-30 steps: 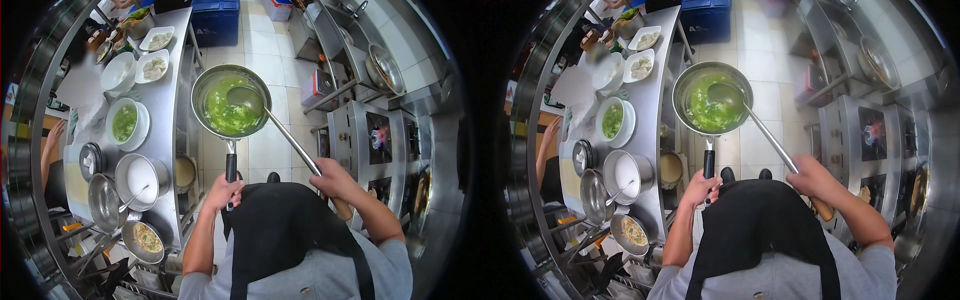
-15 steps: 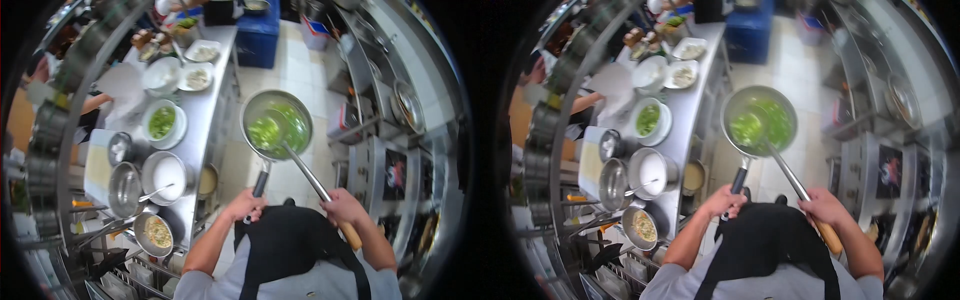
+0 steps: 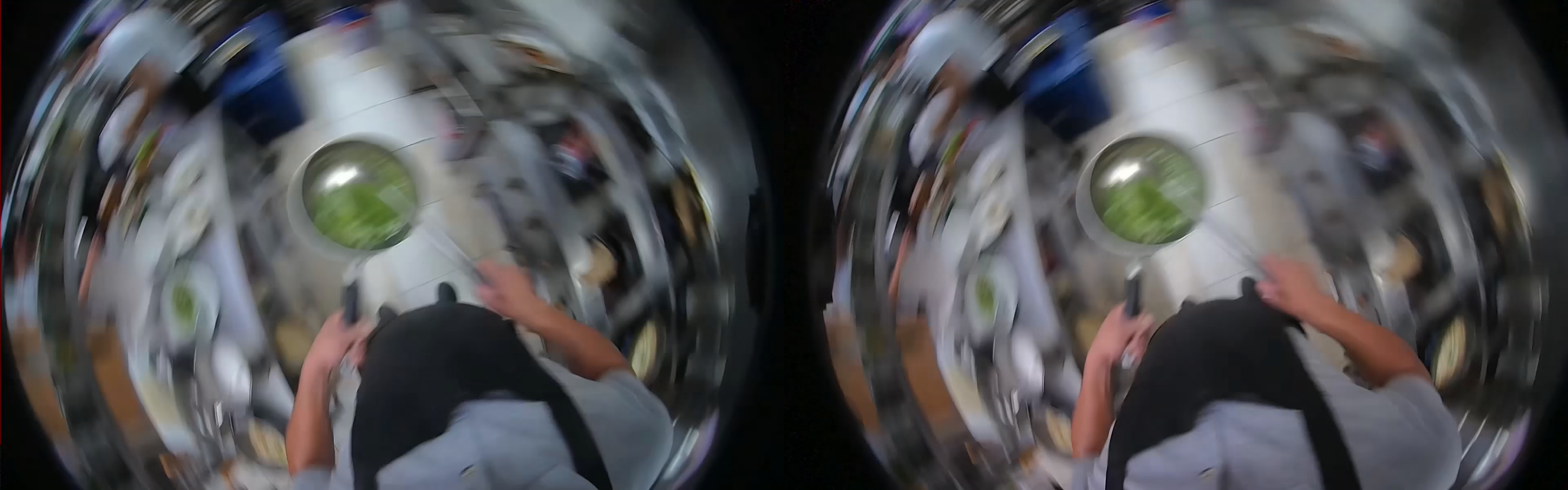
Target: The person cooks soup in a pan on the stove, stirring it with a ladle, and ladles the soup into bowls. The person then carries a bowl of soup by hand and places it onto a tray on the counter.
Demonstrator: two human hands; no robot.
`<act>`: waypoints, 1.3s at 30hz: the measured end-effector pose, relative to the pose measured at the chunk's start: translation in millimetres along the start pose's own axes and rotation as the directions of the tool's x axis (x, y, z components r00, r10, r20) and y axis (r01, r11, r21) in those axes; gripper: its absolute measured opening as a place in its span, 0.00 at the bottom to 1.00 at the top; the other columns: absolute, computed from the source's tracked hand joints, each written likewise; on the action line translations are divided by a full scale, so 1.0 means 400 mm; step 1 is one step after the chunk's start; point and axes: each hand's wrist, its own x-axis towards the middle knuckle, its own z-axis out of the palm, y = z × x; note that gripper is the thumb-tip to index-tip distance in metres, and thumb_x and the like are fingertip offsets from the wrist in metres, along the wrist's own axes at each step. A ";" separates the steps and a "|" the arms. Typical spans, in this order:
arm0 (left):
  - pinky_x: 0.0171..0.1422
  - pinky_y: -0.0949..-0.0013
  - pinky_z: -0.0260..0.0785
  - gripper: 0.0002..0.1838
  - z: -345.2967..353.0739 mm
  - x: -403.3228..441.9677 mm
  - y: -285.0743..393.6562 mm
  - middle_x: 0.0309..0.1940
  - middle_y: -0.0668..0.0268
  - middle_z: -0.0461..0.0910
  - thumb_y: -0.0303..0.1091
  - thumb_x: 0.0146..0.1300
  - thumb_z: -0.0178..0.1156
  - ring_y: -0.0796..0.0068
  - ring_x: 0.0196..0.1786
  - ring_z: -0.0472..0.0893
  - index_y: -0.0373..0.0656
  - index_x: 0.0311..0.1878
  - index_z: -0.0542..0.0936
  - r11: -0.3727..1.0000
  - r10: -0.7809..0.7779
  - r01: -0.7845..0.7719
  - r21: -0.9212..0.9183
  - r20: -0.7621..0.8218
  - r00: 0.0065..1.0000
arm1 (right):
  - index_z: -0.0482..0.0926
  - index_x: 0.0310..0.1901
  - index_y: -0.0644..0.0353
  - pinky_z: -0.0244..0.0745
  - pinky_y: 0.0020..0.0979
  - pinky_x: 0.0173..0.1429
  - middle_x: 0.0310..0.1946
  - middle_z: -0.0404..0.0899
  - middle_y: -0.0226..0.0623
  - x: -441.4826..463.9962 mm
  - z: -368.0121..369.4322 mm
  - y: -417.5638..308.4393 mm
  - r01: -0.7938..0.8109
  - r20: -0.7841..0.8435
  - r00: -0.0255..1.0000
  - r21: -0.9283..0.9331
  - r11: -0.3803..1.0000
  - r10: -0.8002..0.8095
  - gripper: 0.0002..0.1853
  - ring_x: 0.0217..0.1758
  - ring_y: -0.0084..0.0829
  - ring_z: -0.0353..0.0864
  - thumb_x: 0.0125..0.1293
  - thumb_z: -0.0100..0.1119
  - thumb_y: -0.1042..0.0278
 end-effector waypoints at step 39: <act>0.35 0.57 0.82 0.36 0.748 0.932 0.163 0.43 0.47 0.82 0.61 0.67 0.61 0.56 0.44 0.85 0.34 0.59 0.77 0.958 -0.033 -0.127 0.255 0.539 0.841 | 0.67 0.41 0.54 0.53 0.24 0.10 0.16 0.62 0.27 -0.228 -0.494 0.385 -0.286 0.151 0.836 0.941 0.183 0.528 0.10 0.08 0.21 0.59 0.62 0.58 0.68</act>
